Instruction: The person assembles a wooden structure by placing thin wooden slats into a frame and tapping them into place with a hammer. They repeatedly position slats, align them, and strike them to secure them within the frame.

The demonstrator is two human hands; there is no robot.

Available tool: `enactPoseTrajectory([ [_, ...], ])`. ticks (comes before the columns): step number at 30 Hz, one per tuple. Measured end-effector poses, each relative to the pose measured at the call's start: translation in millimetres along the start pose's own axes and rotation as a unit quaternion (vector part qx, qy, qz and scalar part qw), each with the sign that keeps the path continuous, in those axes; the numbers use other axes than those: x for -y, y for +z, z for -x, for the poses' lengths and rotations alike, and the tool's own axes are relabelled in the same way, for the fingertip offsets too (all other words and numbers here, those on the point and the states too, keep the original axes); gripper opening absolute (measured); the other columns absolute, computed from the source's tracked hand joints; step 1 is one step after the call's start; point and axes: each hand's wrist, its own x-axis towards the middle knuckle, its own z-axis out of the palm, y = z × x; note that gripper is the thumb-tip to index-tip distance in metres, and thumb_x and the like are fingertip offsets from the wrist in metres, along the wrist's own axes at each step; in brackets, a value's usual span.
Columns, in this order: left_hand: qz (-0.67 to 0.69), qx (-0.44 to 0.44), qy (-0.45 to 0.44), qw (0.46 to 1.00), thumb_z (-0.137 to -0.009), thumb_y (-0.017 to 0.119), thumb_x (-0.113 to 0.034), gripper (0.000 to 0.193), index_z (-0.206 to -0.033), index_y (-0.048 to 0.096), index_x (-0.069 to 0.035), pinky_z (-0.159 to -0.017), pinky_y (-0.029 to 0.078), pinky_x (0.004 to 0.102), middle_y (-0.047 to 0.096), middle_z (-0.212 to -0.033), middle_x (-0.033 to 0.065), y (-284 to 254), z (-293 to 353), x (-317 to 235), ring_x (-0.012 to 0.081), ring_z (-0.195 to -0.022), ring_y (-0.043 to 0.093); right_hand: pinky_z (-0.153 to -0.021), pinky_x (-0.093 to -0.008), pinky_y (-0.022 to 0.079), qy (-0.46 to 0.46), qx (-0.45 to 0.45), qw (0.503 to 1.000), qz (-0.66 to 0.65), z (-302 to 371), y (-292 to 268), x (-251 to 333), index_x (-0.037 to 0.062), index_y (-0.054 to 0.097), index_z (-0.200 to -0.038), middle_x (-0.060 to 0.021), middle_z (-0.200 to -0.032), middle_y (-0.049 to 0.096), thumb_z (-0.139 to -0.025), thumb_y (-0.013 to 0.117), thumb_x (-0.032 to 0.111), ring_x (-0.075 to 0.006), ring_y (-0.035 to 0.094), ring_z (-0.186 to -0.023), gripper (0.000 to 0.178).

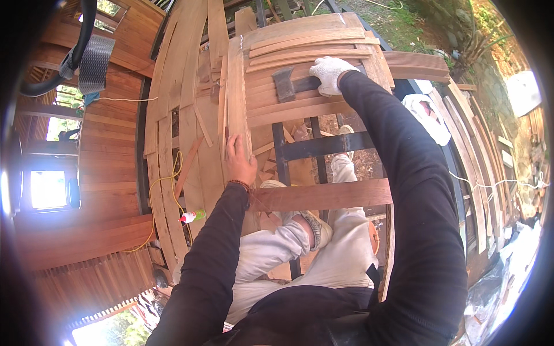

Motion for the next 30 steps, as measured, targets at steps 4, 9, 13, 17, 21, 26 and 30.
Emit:
enactPoseTrajectory([
  [4,0.006,0.015,-0.010,1.000,-0.080,0.072,-0.004,0.079,-0.153,0.043,0.002,-0.124,0.033,0.0505,0.038,-0.155,0.0221,-2,1,-3,0.0424,-0.149,0.036,-0.106,-0.0458,0.053,0.019,0.051,0.998,-0.016,15,-16,15,0.0005,0.069,-0.124,-0.0238,-0.130,0.067,-0.080,0.077,0.029,-0.0381,0.064,-0.125,0.053],
  [9,-0.039,-0.019,0.016,0.999,-0.080,0.073,-0.007,0.081,-0.155,0.043,-0.003,-0.124,0.034,0.0506,0.042,-0.155,0.0193,5,-2,-2,0.0402,-0.149,0.038,-0.092,-0.0463,0.059,0.128,-0.056,0.990,-0.018,101,-43,12,-0.0010,0.073,-0.107,-0.0247,-0.106,0.075,-0.076,0.077,0.031,-0.0426,0.073,-0.102,0.045],
  [13,-0.072,-0.015,0.009,0.997,-0.082,0.071,-0.008,0.083,-0.160,0.041,-0.010,-0.125,0.032,0.0539,0.040,-0.160,0.0179,12,-5,-7,0.0393,-0.152,0.036,-0.078,-0.0426,0.058,0.284,-0.102,0.947,-0.107,216,-12,-11,-0.0003,0.067,-0.100,-0.0219,-0.093,0.073,-0.073,0.078,0.028,-0.0344,0.074,-0.080,0.041],
  [17,-0.074,0.009,-0.015,0.997,-0.084,0.070,-0.006,0.083,-0.161,0.040,-0.012,-0.127,0.029,0.0537,0.036,-0.164,0.0175,9,-1,-3,0.0381,-0.155,0.031,-0.090,-0.0436,0.057,0.390,-0.136,0.840,-0.351,269,24,-17,0.0037,0.064,-0.121,-0.0220,-0.118,0.068,-0.070,0.080,0.028,-0.0309,0.072,-0.101,0.058],
  [21,-0.075,0.017,-0.012,0.997,-0.086,0.070,-0.007,0.082,-0.162,0.039,-0.012,-0.128,0.028,0.0511,0.035,-0.164,0.0173,8,-7,-11,0.0373,-0.156,0.030,-0.057,-0.0346,0.058,0.251,-0.276,0.921,-0.113,287,78,-41,0.0021,0.062,-0.126,-0.0133,-0.091,0.070,-0.082,0.072,0.011,-0.0211,0.067,-0.058,0.046],
  [26,-0.074,0.021,-0.020,0.997,-0.086,0.070,-0.007,0.082,-0.162,0.039,-0.013,-0.128,0.028,0.0509,0.036,-0.164,0.0174,3,-4,-8,0.0373,-0.155,0.031,-0.059,-0.0372,0.057,0.382,-0.115,0.817,-0.417,253,5,36,0.0008,0.070,-0.093,-0.0096,-0.073,0.070,-0.083,0.074,0.023,-0.0231,0.070,-0.066,0.024],
  [30,-0.074,0.007,-0.011,0.997,-0.086,0.070,-0.008,0.082,-0.162,0.039,-0.012,-0.128,0.029,0.0511,0.036,-0.164,0.0178,6,-3,-5,0.0372,-0.155,0.031,-0.056,-0.0337,0.056,0.365,-0.108,0.858,-0.346,250,3,37,0.0011,0.070,-0.090,-0.0071,-0.072,0.070,-0.086,0.072,0.019,-0.0193,0.070,-0.059,0.018],
])
